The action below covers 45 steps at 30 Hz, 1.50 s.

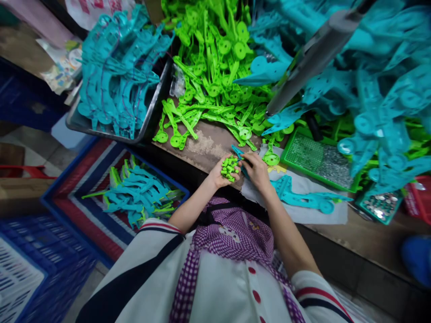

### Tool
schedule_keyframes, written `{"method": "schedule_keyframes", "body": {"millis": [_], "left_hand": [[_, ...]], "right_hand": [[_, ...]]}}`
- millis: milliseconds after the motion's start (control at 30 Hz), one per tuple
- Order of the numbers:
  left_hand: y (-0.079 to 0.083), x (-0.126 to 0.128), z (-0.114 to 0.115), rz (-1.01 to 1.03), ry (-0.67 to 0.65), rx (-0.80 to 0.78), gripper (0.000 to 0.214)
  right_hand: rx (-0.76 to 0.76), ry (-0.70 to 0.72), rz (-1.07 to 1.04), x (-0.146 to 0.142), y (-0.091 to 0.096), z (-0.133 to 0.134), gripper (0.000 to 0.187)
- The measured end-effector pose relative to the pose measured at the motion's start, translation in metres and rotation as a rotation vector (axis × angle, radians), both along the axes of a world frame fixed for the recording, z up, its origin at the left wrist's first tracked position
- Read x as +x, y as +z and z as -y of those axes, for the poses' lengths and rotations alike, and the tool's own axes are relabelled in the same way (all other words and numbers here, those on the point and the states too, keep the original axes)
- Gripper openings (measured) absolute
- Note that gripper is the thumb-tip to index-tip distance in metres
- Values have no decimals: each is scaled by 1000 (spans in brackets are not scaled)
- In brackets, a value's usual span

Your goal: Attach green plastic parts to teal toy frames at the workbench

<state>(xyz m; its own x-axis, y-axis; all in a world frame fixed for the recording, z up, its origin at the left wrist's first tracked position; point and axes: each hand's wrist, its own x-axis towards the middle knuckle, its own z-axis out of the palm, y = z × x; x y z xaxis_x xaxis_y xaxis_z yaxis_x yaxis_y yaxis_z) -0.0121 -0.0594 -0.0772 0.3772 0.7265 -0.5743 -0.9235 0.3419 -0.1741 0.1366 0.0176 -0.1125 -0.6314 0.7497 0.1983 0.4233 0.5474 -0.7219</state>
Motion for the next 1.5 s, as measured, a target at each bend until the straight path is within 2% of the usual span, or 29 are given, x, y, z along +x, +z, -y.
{"method": "schedule_keyframes", "body": {"millis": [67, 133, 200, 267, 367, 433, 500, 600, 667, 733, 800, 900, 967, 1067, 1133, 1200, 1333, 1433, 1500], "left_hand": [[1, -2, -1, -20, -15, -8, 40], [3, -4, 0, -38, -26, -10, 40], [6, -7, 3, -54, -33, -15, 37], [10, -8, 8, -81, -46, -33, 32], [18, -9, 13, -144, -90, -46, 28], [27, -6, 13, -175, -115, -31, 28], [41, -1, 13, -203, -112, -7, 27], [65, 5, 19, -232, -43, 61, 20], [81, 5, 28, -219, 9, 137, 12], [93, 4, 39, -193, 23, 221, 8], [103, 5, 47, -177, -3, 288, 8], [112, 16, 46, -169, -67, 330, 8], [114, 29, 40, -166, -110, 306, 10], [109, 50, 28, -165, -170, 218, 14], [103, 60, 23, -172, -189, 149, 16], [97, 65, 21, -183, -182, 85, 17], [91, 66, 21, -220, -112, -20, 14], [92, 67, 21, -255, -79, -66, 10], [93, 69, 21, -272, -62, -70, 10]], "right_hand": [[34, 19, -8, 8, 8, 3, 40], [115, 4, 28, 37, 22, 8, 51], [214, -57, 149, 85, 35, 19, 61], [267, -102, 361, 138, 43, 33, 66], [223, -80, 636, 192, 39, 48, 65], [180, -63, 674, 202, 30, 46, 58], [182, -50, 615, 200, 25, 39, 48], [293, -36, 462, 200, 35, 42, 35], [391, -57, 371, 213, 49, 58, 30], [470, -133, 293, 235, 62, 82, 29], [511, -272, 215, 261, 72, 107, 29], [508, -568, 75, 301, 85, 131, 26], [474, -834, 25, 325, 95, 129, 24], [406, -1244, 54, 362, 109, 96, 39], [344, -1392, 100, 385, 116, 59, 52], [234, -1445, 182, 406, 123, 13, 59], [6, -1504, 402, 438, 146, -94, 57], [58, -1441, 460, 450, 175, -168, 61], [154, -1366, 439, 448, 191, -200, 69]]}}
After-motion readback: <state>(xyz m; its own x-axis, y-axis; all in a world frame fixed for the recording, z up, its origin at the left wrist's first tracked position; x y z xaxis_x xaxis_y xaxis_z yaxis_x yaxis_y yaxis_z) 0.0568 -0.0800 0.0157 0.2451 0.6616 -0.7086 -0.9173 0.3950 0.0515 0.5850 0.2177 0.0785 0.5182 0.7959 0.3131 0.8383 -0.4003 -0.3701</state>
